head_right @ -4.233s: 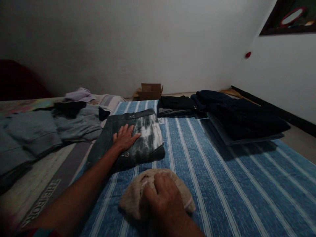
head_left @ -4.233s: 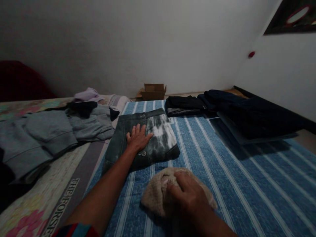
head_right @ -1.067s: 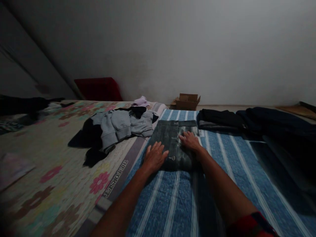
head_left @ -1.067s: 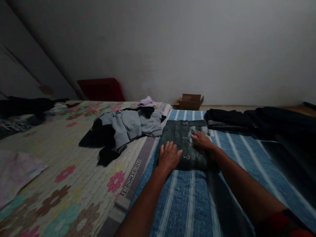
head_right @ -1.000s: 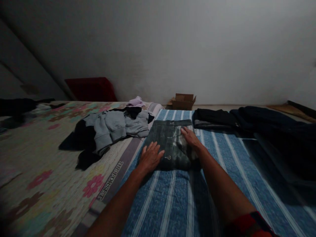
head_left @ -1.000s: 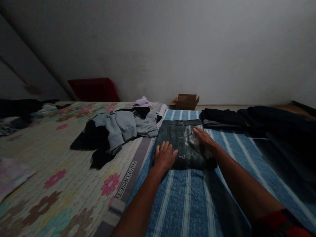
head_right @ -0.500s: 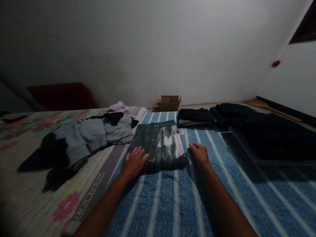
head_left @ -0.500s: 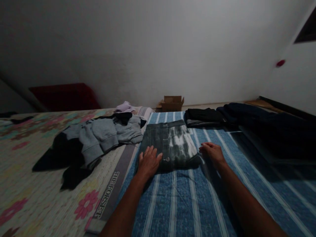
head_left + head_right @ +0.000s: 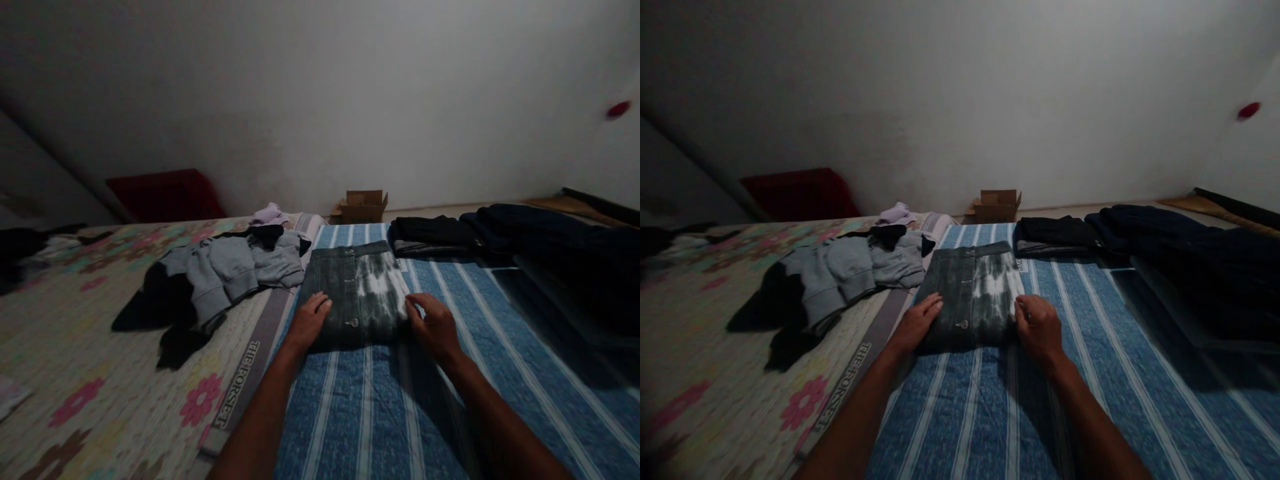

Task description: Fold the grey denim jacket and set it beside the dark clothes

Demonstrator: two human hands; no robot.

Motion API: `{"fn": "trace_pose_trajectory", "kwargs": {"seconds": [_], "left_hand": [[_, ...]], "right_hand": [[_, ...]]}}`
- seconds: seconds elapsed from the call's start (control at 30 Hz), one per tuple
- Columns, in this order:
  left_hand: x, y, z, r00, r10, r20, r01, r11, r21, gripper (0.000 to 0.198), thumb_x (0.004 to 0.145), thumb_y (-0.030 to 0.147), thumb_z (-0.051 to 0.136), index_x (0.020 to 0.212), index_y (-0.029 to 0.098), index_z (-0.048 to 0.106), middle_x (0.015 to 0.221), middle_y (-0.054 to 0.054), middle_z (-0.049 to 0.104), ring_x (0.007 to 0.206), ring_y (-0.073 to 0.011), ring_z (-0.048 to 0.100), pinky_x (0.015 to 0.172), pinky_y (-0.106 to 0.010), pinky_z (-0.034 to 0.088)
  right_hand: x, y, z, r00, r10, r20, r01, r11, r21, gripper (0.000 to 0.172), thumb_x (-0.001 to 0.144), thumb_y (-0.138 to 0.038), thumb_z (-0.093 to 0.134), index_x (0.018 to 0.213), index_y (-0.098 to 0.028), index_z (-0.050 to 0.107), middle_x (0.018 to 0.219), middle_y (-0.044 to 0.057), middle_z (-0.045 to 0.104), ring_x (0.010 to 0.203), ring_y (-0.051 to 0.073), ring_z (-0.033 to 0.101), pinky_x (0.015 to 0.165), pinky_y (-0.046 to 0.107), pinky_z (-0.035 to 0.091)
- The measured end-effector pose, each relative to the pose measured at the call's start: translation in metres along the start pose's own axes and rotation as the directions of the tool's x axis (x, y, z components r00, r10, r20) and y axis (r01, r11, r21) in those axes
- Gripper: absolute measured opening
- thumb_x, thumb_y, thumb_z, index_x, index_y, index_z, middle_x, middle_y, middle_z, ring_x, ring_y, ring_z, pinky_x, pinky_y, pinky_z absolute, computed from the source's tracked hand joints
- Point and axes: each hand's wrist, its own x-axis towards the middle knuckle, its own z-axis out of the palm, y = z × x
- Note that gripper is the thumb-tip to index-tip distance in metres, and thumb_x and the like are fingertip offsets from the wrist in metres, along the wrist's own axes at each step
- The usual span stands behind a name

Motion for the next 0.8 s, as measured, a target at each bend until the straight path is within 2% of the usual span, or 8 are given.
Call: {"fn": "trace_pose_trajectory", "kwargs": {"seconds": [0.07,0.13,0.2,0.27,0.37,0.47,0.63,0.8], "left_hand": [[0.003,-0.002,-0.014,0.994,-0.105,-0.037,0.083,0.919,-0.385,0.042,0.078,0.045,0.057,0.101,0.012,0.070,0.119,-0.013,0.067,0.117,-0.0285,0.058,0.103,-0.044,0.040],[0.004,-0.004,-0.025,0.978,-0.201,-0.063,0.121,0.778,-0.616,0.040,0.070,0.047,0.066,0.091,0.013,0.072,0.105,-0.011,0.072,0.107,-0.0286,0.064,0.099,-0.044,0.044],[0.004,-0.006,-0.032,0.969,-0.229,-0.088,0.106,0.716,-0.690,0.037,0.064,0.044,0.071,0.084,0.014,0.072,0.098,-0.010,0.074,0.103,-0.0278,0.065,0.098,-0.043,0.045],[0.003,-0.007,-0.034,0.973,-0.193,-0.126,0.059,0.737,-0.673,0.038,0.065,0.044,0.070,0.087,0.013,0.072,0.099,-0.010,0.074,0.104,-0.0274,0.065,0.098,-0.043,0.045],[0.003,-0.008,-0.029,0.983,-0.070,-0.171,-0.022,0.875,-0.483,0.040,0.076,0.043,0.059,0.100,0.013,0.071,0.110,-0.011,0.071,0.112,-0.0262,0.061,0.102,-0.042,0.043],[0.003,-0.010,-0.020,0.992,0.063,-0.112,-0.075,0.992,-0.106,0.040,0.085,0.033,0.047,0.114,0.013,0.066,0.130,-0.011,0.060,0.124,-0.0217,0.052,0.109,-0.037,0.034],[-0.006,-0.014,-0.004,0.996,0.046,0.074,-0.075,0.886,0.457,0.045,0.092,0.026,0.039,0.133,0.013,0.050,0.149,-0.013,0.038,0.140,-0.0222,0.030,0.114,-0.046,0.022],[-0.010,-0.020,0.003,0.995,-0.015,0.098,-0.044,0.825,0.563,0.047,0.096,0.029,0.030,0.141,0.019,0.039,0.154,-0.010,0.030,0.142,-0.0225,0.024,0.111,-0.053,0.024]], "right_hand": [[-0.004,-0.009,0.006,0.984,-0.174,0.032,0.176,0.979,-0.103,0.026,0.083,-0.034,0.046,0.084,-0.019,0.067,0.091,0.010,0.069,0.088,0.024,0.061,0.085,0.038,0.043],[-0.007,-0.013,0.012,0.951,-0.303,0.069,0.310,0.932,-0.185,0.026,0.086,-0.030,0.042,0.084,-0.019,0.066,0.091,0.010,0.069,0.088,0.023,0.061,0.083,0.037,0.044],[-0.010,-0.012,0.016,0.933,-0.348,0.095,0.361,0.909,-0.208,0.026,0.088,-0.028,0.041,0.084,-0.020,0.066,0.091,0.009,0.069,0.088,0.022,0.062,0.083,0.036,0.044],[-0.012,-0.008,0.019,0.924,-0.369,0.098,0.381,0.899,-0.215,0.025,0.088,-0.028,0.042,0.086,-0.021,0.066,0.091,0.009,0.069,0.088,0.022,0.062,0.084,0.036,0.045],[-0.014,-0.002,0.019,0.920,-0.383,0.081,0.391,0.891,-0.231,0.024,0.089,-0.029,0.042,0.089,-0.021,0.065,0.093,0.009,0.069,0.089,0.022,0.063,0.084,0.037,0.046],[-0.014,0.002,0.019,0.906,-0.415,0.088,0.423,0.868,-0.259,0.023,0.090,-0.028,0.043,0.089,-0.021,0.065,0.093,0.008,0.070,0.090,0.022,0.063,0.084,0.036,0.046],[-0.016,0.008,0.024,0.871,-0.474,0.129,0.489,0.805,-0.336,0.026,0.092,-0.029,0.042,0.096,-0.017,0.065,0.103,0.011,0.068,0.101,0.023,0.060,0.095,0.039,0.042],[-0.021,0.011,0.030,0.883,-0.370,0.287,0.468,0.741,-0.482,0.033,0.093,-0.034,0.042,0.111,-0.016,0.063,0.125,0.013,0.060,0.119,0.026,0.050,0.107,0.043,0.029]]}}
